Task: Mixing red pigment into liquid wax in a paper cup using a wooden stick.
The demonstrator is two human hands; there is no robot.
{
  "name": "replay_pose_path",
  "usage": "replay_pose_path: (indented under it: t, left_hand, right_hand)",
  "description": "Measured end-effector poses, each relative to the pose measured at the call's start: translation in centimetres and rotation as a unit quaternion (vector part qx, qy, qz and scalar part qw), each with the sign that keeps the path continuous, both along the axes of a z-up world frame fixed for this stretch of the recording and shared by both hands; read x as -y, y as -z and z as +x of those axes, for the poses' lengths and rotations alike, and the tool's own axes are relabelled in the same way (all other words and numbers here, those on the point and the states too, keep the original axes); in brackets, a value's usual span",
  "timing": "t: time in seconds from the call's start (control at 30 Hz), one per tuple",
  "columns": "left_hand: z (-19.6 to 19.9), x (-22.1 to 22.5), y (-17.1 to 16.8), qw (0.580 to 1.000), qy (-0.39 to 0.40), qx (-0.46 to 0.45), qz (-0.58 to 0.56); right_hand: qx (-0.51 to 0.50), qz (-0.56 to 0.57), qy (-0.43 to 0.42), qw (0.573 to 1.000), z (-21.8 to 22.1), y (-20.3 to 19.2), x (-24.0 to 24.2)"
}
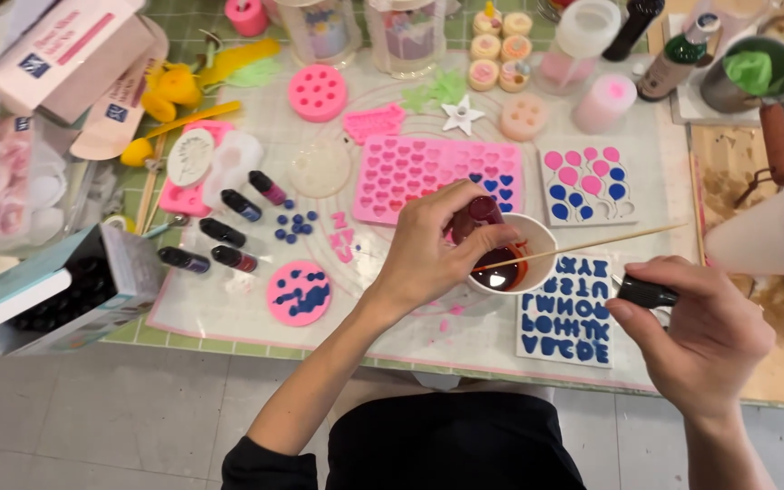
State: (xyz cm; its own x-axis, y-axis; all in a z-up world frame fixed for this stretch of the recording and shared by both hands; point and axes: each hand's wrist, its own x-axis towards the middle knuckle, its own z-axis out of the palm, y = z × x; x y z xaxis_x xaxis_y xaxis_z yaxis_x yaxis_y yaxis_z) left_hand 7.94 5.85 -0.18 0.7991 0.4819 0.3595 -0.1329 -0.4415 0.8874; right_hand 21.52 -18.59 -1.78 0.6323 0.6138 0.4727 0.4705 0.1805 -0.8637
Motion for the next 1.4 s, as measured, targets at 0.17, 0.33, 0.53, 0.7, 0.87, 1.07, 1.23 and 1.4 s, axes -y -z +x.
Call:
replay_pose_path:
  t: [0.17,0.33,0.53,0.7,0.87,1.07,1.23,1.4]
  left_hand:
    - [0.8,-0.3,0.7,0.999,-0.014,-0.005,0.037]
    - [1.1,-0.5,0.8,0.999,-0.008,-0.005,0.044]
    - [1.0,-0.7,0.9,0.999,-0.003,-0.003,0.041]
    - [0.7,-0.8,0.6,0.999,0.0,0.008,0.043]
    - [0.7,-0.7,0.4,0.999,0.009,0.019,0.049]
    - [0.7,-0.5,0.7,0.999,0.01,0.015,0.049]
    - [0.4,-0.5,0.8,0.999,0.007,0.01,0.035]
    - [-0.2,-0.8,2.0,0.994,0.026,0.034,-0.098]
  right_hand:
    - [0.024,-0.008,-0.029,0.999,0.9,0.6,-0.6]
    - [0.03,-0.017,-0.036,0.999,1.4,0.9,-1.0]
    - [0.026,0.001,-0.034,0.999,1.5,0.7,-1.5]
    - [0.037,-0.008,-0.038,0.999,1.4,0.8,-1.4]
    - [0.043,-0.01,-0.049,0.998,1.3,1.1,-1.1]
    - [0.022,-0.036,-0.053,0.998,0.8,0.2,-1.5]
    - [0.03,-0.056,-0.049,0.997,0.5,-0.5,-1.6]
    - [0.046,-0.077,-0.053,0.995,-0.2,-1.5,-2.3]
